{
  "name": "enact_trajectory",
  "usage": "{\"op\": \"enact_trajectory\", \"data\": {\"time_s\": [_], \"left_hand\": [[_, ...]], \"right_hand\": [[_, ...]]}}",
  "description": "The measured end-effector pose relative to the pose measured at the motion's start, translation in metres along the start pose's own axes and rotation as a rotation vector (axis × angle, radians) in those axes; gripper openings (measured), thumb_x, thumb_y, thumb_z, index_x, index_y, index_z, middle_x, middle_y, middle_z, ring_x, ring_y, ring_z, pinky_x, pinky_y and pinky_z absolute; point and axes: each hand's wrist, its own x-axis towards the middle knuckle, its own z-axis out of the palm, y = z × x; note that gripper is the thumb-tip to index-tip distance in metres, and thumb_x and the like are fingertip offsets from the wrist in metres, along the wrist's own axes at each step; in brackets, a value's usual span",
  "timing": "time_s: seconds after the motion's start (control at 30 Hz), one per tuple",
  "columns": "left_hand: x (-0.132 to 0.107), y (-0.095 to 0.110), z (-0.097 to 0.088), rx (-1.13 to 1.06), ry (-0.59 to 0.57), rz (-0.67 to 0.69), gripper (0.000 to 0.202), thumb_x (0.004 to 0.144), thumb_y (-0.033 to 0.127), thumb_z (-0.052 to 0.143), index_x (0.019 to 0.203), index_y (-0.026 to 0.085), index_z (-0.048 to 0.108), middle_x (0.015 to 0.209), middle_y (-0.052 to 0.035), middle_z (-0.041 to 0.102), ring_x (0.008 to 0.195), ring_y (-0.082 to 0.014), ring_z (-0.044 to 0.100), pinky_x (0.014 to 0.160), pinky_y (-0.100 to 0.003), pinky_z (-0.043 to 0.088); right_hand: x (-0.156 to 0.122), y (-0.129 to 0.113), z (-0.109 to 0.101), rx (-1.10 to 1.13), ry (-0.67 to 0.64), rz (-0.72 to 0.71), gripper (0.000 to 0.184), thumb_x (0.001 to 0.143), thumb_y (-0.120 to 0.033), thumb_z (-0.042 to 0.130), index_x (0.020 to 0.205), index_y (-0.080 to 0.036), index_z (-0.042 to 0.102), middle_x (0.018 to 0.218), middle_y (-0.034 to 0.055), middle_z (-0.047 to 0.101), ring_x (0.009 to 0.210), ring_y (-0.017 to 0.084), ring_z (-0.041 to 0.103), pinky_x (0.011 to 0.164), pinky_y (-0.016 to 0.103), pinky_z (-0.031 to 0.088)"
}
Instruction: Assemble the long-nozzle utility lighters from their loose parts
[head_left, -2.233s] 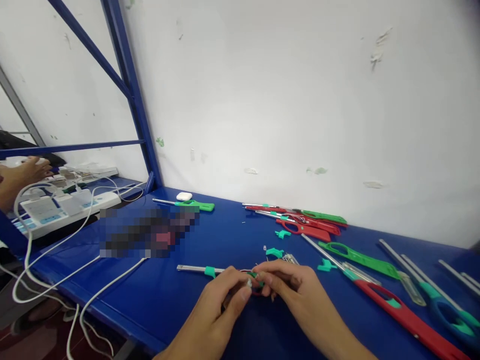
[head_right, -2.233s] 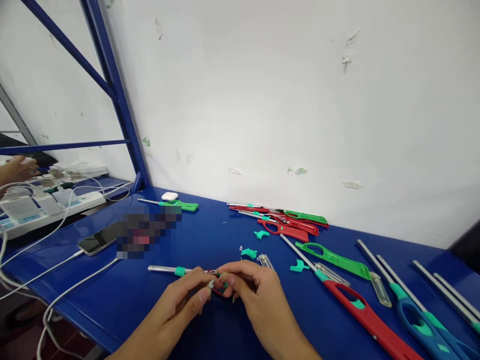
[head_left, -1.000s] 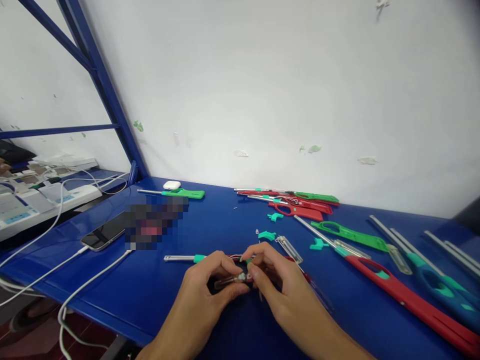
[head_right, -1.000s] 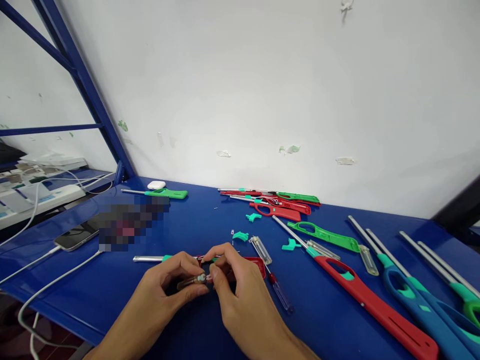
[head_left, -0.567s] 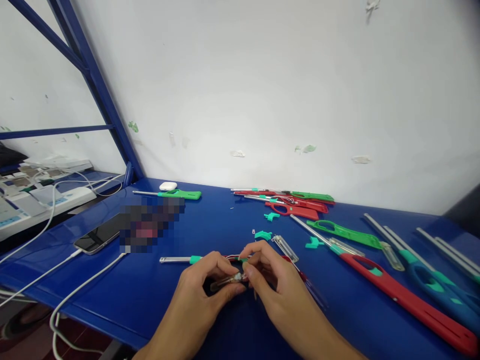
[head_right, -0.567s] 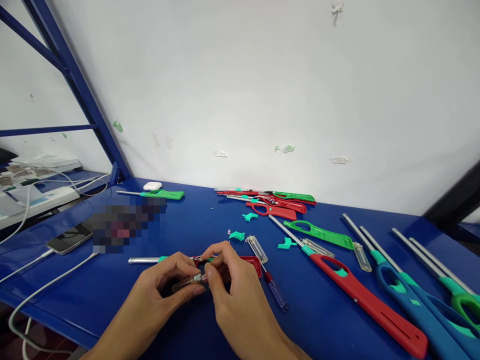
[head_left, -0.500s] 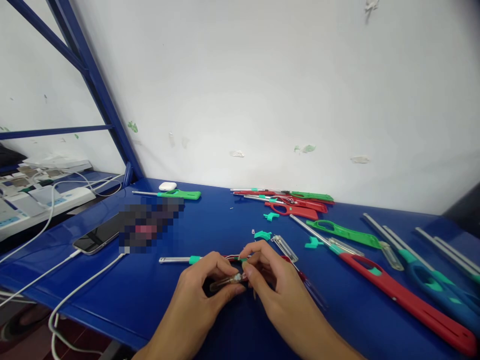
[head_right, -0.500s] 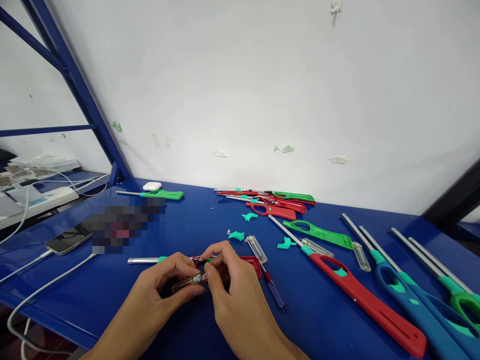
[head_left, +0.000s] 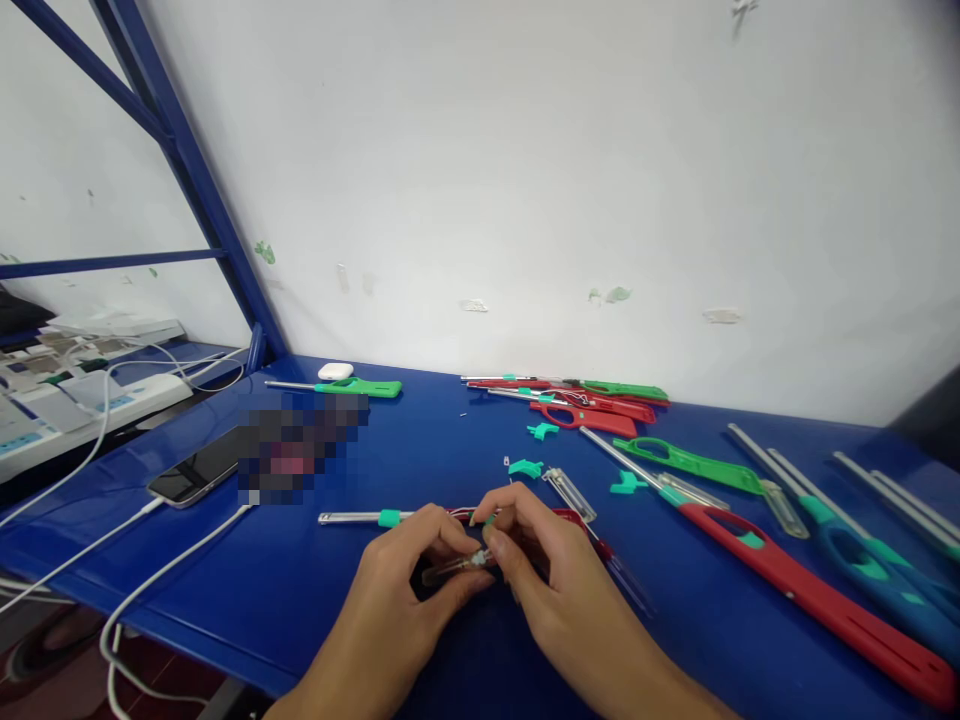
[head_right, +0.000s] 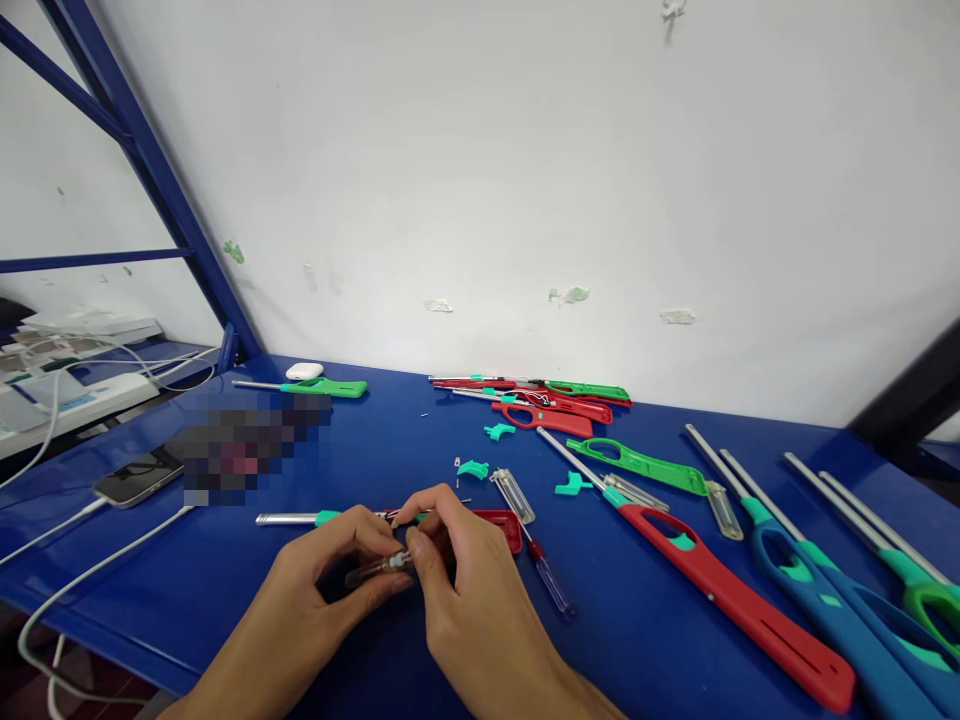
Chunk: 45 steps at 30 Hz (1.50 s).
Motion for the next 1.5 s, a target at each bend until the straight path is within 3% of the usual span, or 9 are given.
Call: {"op": "enact_trajectory", "data": {"time_s": [0.33, 0.53, 0.67, 0.8, 0.97, 1.33, 1.5], "left_hand": [[-0.003, -0.004, 0.002, 0.070, 0.005, 0.157, 0.009, 0.091, 0.017, 0.072, 0.086, 0.025, 0.069, 0.083, 0.0052, 0.070, 0.076, -0.0118, 0.067, 0.072, -0.022, 0.050], [-0.003, -0.008, 0.003, 0.114, 0.025, 0.210, 0.012, 0.093, 0.016, 0.072, 0.086, 0.024, 0.067, 0.083, 0.0052, 0.068, 0.075, -0.0118, 0.065, 0.071, -0.022, 0.050], [-0.002, -0.009, 0.004, 0.134, 0.043, 0.247, 0.015, 0.093, 0.014, 0.073, 0.084, 0.024, 0.067, 0.084, 0.0048, 0.068, 0.077, -0.0119, 0.066, 0.071, -0.021, 0.050], [-0.004, -0.008, 0.006, 0.150, 0.062, 0.289, 0.017, 0.092, 0.011, 0.073, 0.084, 0.024, 0.067, 0.083, 0.0053, 0.068, 0.076, -0.0110, 0.065, 0.069, -0.019, 0.050], [-0.006, -0.009, 0.007, 0.174, 0.089, 0.352, 0.019, 0.094, 0.007, 0.069, 0.087, 0.025, 0.066, 0.084, 0.0056, 0.066, 0.074, -0.0093, 0.064, 0.071, -0.018, 0.050], [-0.005, -0.005, 0.004, 0.204, 0.090, 0.371, 0.015, 0.095, 0.010, 0.070, 0.090, 0.025, 0.068, 0.083, 0.0040, 0.067, 0.073, -0.0114, 0.064, 0.069, -0.020, 0.050], [-0.007, -0.003, 0.002, 0.219, 0.073, 0.310, 0.013, 0.095, 0.015, 0.070, 0.087, 0.024, 0.069, 0.080, 0.0028, 0.068, 0.071, -0.0134, 0.065, 0.067, -0.023, 0.051]], "right_hand": [[-0.005, 0.002, 0.005, -0.072, 0.000, 0.063, 0.016, 0.107, -0.034, 0.043, 0.116, -0.027, 0.054, 0.093, 0.0006, 0.062, 0.084, 0.020, 0.060, 0.076, 0.034, 0.043], [-0.006, 0.009, 0.013, 0.029, 0.045, 0.116, 0.020, 0.107, -0.041, 0.044, 0.122, -0.029, 0.050, 0.097, 0.0012, 0.062, 0.091, 0.021, 0.064, 0.083, 0.037, 0.046], [-0.004, 0.013, 0.016, 0.173, 0.055, 0.157, 0.029, 0.104, -0.049, 0.049, 0.124, -0.028, 0.047, 0.090, -0.0003, 0.059, 0.084, 0.020, 0.060, 0.076, 0.035, 0.044], [-0.003, 0.013, 0.018, 0.323, 0.056, 0.214, 0.044, 0.098, -0.060, 0.055, 0.126, -0.027, 0.043, 0.085, -0.0022, 0.053, 0.074, 0.017, 0.051, 0.063, 0.030, 0.034], [-0.002, 0.010, 0.018, 0.353, 0.029, 0.240, 0.053, 0.094, -0.068, 0.056, 0.122, -0.026, 0.042, 0.084, -0.0029, 0.051, 0.070, 0.015, 0.042, 0.060, 0.029, 0.029], [-0.002, 0.009, 0.017, 0.315, 0.054, 0.239, 0.046, 0.096, -0.065, 0.055, 0.118, -0.026, 0.044, 0.088, -0.0005, 0.056, 0.076, 0.017, 0.049, 0.063, 0.029, 0.035], [-0.002, 0.010, 0.016, 0.310, 0.023, 0.256, 0.037, 0.098, -0.057, 0.057, 0.117, -0.027, 0.045, 0.080, -0.0038, 0.051, 0.070, 0.015, 0.047, 0.056, 0.025, 0.029]]}}
